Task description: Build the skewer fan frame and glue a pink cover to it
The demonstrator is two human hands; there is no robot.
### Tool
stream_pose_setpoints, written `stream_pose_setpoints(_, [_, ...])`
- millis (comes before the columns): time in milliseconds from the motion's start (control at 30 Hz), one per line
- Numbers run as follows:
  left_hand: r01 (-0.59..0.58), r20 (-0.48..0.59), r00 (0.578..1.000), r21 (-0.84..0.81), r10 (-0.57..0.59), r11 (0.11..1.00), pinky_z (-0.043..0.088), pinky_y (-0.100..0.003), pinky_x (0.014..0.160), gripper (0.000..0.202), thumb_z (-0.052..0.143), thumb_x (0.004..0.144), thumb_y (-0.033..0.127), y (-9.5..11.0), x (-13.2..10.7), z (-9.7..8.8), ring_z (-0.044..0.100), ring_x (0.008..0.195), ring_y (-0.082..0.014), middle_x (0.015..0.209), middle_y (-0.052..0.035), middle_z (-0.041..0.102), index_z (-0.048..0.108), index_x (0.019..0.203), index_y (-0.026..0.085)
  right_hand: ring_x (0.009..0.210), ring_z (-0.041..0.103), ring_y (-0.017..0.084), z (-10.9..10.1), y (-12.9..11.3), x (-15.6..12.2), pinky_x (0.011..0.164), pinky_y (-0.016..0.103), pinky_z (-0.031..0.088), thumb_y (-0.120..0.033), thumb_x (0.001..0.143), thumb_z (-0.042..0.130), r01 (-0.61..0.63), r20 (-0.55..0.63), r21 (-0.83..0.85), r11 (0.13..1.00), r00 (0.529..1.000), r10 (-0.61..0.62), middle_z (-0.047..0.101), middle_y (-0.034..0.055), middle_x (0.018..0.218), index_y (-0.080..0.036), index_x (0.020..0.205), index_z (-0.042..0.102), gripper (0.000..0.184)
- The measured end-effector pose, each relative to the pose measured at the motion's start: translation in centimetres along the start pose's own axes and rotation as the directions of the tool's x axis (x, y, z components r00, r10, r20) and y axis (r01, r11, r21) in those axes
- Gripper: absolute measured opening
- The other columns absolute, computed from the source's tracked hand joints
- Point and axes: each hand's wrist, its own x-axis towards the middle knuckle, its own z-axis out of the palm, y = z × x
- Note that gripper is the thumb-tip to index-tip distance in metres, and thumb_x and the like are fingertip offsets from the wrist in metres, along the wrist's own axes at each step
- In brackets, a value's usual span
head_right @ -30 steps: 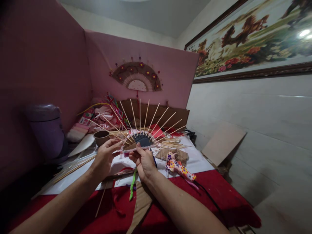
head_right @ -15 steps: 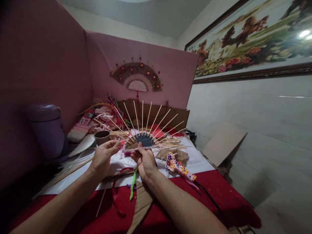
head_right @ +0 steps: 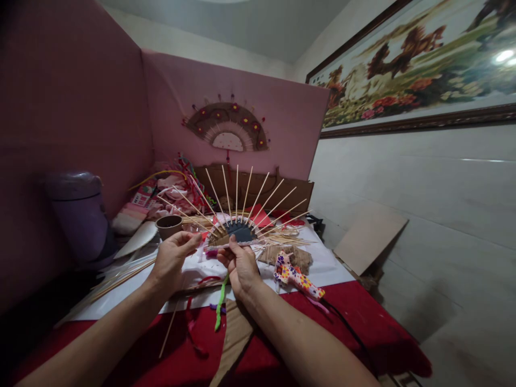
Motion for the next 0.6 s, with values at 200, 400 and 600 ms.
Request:
stream_pose_setpoints(200, [-0.008,0.001,1.000,-0.042,0.008,0.999,0.035,-0.025,0.055,0.021,0.073,0.053,0.029,0.25,0.04,0.12,0.048,0.055,-0.0114,0.058,-0.0006,0.059,0.065,0.065,0.014,0.047,0.059,0.009,0.05,-0.05,-0.13,0.047,0.018,0.052,-0.025,0.061,0.077,0.009,0.011,-0.009,1.000,1.000,-0.009,0.063,-0.0003,0.053,-0.014,0.064,0.054,0.025])
stream_pose_setpoints(400, [-0.031,-0.008,0.999,0.040,0.031,0.999,0.034,-0.024,0.054,0.020,0.071,0.054,0.029,0.34,-0.12,0.32,0.046,0.054,-0.0105,0.057,0.0010,0.056,0.061,0.062,0.014,0.047,0.059,0.009,0.10,-0.12,-0.13,0.048,0.019,0.052,-0.024,0.060,0.077,0.001,-0.007,-0.006,1.000,1.000,-0.001,0.063,-0.0011,0.053,-0.015,0.067,0.055,0.026])
stream_pose_setpoints(600, [0.064,0.047,0.997,0.053,-0.066,0.997,0.038,-0.025,0.057,0.027,0.070,0.052,0.024,0.18,-0.17,0.53,0.051,0.061,-0.0128,0.066,0.0005,0.058,0.057,0.073,0.014,0.049,0.059,0.009,0.21,0.09,-0.39,0.049,0.019,0.052,-0.027,0.060,0.077,0.018,0.055,-0.043,0.999,0.998,-0.016,0.063,-0.0006,0.055,-0.014,0.069,0.055,0.028])
